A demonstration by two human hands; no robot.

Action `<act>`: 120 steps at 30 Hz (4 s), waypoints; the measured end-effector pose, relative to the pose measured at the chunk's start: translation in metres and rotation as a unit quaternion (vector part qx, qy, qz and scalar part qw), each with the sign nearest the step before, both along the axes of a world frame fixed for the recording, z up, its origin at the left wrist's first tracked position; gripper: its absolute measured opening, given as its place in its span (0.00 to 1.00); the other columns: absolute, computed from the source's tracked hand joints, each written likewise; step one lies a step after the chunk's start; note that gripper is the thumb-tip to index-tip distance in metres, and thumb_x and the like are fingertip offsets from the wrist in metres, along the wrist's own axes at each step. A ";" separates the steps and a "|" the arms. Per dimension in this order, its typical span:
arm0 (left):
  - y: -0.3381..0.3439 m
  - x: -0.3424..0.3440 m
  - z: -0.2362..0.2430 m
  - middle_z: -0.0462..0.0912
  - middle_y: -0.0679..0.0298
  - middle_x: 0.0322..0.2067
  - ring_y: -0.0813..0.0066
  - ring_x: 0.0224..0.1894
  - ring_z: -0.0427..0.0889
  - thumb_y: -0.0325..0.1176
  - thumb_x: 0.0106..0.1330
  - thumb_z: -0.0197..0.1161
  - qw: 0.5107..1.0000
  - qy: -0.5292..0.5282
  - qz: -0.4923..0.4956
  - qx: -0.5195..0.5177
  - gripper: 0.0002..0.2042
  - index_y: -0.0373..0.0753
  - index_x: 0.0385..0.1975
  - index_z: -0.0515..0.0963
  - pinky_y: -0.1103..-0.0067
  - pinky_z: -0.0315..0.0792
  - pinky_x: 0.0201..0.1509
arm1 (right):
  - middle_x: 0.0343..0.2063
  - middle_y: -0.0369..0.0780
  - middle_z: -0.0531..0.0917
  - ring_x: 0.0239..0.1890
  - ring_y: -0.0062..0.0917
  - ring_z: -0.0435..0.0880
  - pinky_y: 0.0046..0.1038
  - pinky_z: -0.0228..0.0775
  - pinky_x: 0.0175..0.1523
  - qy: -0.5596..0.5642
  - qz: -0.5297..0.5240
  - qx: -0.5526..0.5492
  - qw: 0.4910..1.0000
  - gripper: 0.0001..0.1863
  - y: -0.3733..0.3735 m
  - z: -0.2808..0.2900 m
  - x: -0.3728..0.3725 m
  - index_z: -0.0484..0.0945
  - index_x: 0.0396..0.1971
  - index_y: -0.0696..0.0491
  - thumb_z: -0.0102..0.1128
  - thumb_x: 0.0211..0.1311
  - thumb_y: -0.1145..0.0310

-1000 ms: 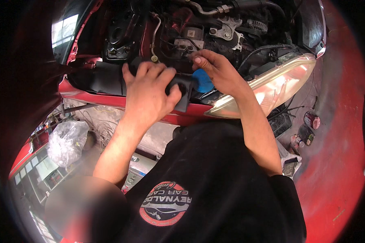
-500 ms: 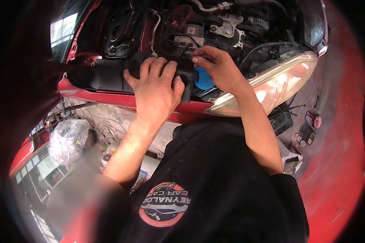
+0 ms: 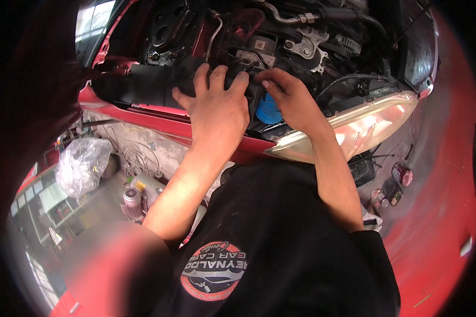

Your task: The person installs a black plastic cowl panel onto the front of a red car's engine bay, aligning it with the windshield and securing it with clips. They then retrieve a large plastic bin containing wiring harnesses and other components, sorting through the contents to locate specific parts.

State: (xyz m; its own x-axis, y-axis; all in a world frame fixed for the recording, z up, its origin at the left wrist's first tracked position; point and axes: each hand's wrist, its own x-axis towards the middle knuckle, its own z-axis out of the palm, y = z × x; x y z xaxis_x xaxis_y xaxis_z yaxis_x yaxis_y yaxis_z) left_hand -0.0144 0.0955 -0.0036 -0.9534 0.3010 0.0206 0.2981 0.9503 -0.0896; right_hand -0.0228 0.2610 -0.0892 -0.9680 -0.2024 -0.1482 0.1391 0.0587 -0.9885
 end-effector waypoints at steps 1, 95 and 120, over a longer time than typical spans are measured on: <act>0.004 -0.004 0.001 0.77 0.57 0.59 0.49 0.70 0.65 0.35 0.63 0.65 1.000 -0.003 0.007 -0.002 0.19 0.50 0.55 0.81 0.25 0.55 0.61 | 0.44 0.49 0.86 0.49 0.36 0.86 0.33 0.74 0.57 -0.012 -0.002 -0.017 1.000 0.13 -0.001 -0.002 0.000 0.79 0.53 0.58 0.55 0.75 0.70; -0.133 -0.111 0.021 0.88 0.50 0.42 0.57 0.48 0.88 0.55 0.49 0.81 0.976 -0.140 -0.089 0.139 0.35 0.37 0.52 0.81 0.68 0.78 0.53 | 0.53 0.48 0.85 0.58 0.30 0.80 0.30 0.66 0.65 -0.131 0.079 -0.119 0.981 0.43 0.000 0.003 -0.010 0.78 0.60 0.63 0.68 0.62 0.38; -0.117 -0.131 0.032 0.82 0.53 0.29 0.69 0.34 0.80 0.52 0.50 0.81 0.944 -0.324 -0.038 0.048 0.29 0.33 0.40 0.78 0.70 0.74 0.43 | 0.43 0.41 0.86 0.40 0.22 0.80 0.27 0.72 0.40 -0.140 0.108 -0.050 0.983 0.28 0.009 0.002 -0.011 0.82 0.52 0.58 0.75 0.62 0.52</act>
State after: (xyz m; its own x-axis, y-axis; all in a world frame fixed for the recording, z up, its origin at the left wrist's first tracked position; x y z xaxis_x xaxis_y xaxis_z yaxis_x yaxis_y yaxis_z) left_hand -0.1453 -0.0216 0.0286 -0.7508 0.3945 -0.5298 0.3278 0.9189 0.2196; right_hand -0.0339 0.2699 -0.0871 -0.8252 -0.4258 -0.3711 0.4006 0.0220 -0.9160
